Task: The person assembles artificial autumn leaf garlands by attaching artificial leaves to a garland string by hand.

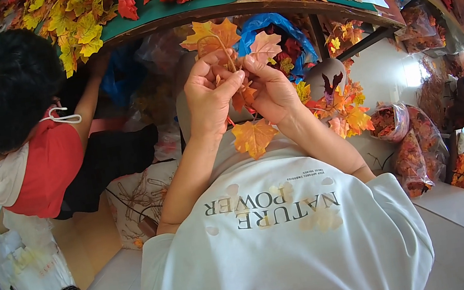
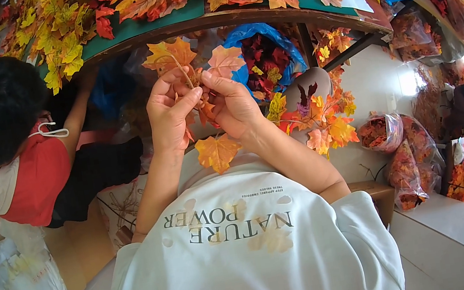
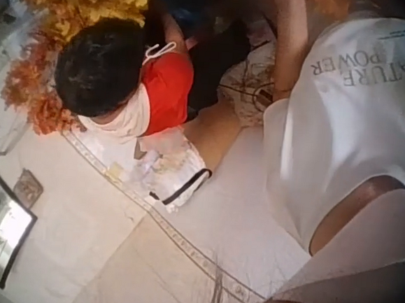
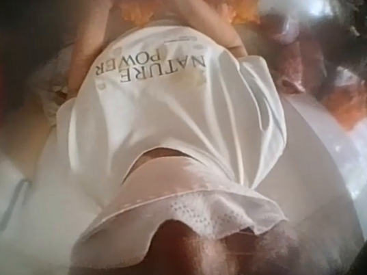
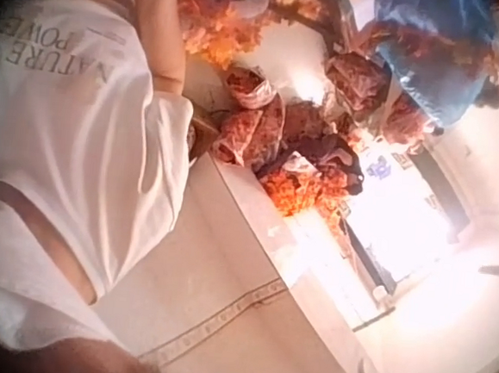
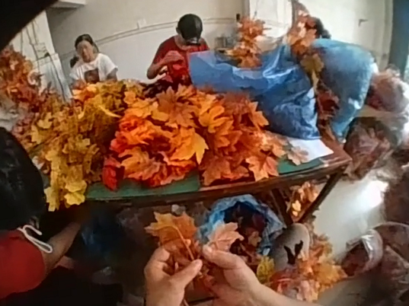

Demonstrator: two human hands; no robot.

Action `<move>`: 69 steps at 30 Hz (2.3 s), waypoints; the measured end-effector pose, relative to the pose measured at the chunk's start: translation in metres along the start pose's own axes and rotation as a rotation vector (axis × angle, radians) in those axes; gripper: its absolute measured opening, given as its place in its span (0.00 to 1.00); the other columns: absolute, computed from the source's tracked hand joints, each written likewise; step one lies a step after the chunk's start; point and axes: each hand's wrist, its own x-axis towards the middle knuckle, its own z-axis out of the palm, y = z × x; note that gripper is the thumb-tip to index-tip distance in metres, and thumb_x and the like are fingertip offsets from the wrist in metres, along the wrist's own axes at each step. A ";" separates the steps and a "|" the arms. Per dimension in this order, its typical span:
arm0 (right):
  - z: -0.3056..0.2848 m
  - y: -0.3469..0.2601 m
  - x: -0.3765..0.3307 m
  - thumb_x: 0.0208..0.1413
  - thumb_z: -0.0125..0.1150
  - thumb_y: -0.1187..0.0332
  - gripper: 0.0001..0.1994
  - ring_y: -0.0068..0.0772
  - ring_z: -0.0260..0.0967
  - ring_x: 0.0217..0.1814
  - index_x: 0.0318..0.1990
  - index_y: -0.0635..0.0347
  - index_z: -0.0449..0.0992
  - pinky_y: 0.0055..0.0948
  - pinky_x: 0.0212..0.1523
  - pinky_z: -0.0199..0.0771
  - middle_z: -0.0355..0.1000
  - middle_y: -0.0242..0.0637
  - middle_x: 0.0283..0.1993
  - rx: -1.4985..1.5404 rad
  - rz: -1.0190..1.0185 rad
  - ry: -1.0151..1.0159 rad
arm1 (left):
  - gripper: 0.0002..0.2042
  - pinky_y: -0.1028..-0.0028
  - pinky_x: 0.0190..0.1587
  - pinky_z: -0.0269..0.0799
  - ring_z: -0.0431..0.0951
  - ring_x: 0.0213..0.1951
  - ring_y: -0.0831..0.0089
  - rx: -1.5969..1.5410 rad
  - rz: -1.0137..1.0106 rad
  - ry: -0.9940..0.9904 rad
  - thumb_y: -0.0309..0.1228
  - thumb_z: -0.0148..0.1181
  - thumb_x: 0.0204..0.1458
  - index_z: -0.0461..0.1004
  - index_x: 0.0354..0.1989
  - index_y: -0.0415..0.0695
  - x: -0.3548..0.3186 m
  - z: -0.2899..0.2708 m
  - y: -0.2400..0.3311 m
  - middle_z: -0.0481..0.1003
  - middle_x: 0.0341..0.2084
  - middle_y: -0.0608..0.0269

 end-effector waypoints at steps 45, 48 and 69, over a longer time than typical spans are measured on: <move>-0.016 0.012 0.009 0.55 0.58 0.66 0.07 0.19 0.65 0.26 0.34 0.59 0.75 0.18 0.23 0.62 0.72 0.30 0.28 -0.080 -0.155 -0.063 | 0.19 0.82 0.34 0.71 0.76 0.31 0.80 -0.009 0.016 -0.020 0.15 0.59 0.45 0.71 0.48 0.37 0.004 -0.002 -0.008 0.75 0.28 0.64; -0.017 0.010 0.008 0.55 0.59 0.66 0.07 0.18 0.64 0.23 0.33 0.61 0.75 0.18 0.21 0.61 0.71 0.30 0.27 -0.148 -0.164 -0.060 | 0.19 0.84 0.27 0.69 0.75 0.28 0.80 0.031 -0.005 -0.008 0.15 0.60 0.45 0.71 0.48 0.38 0.003 -0.002 -0.004 0.75 0.27 0.65; -0.006 -0.036 -0.039 0.54 0.59 0.71 0.09 0.19 0.72 0.30 0.39 0.68 0.73 0.18 0.27 0.72 0.73 0.37 0.28 -1.331 -0.210 -0.006 | 0.37 0.86 0.29 0.65 0.70 0.24 0.85 0.332 0.123 -0.112 0.14 0.61 0.40 0.55 0.63 0.41 0.008 -0.009 -0.020 0.70 0.19 0.71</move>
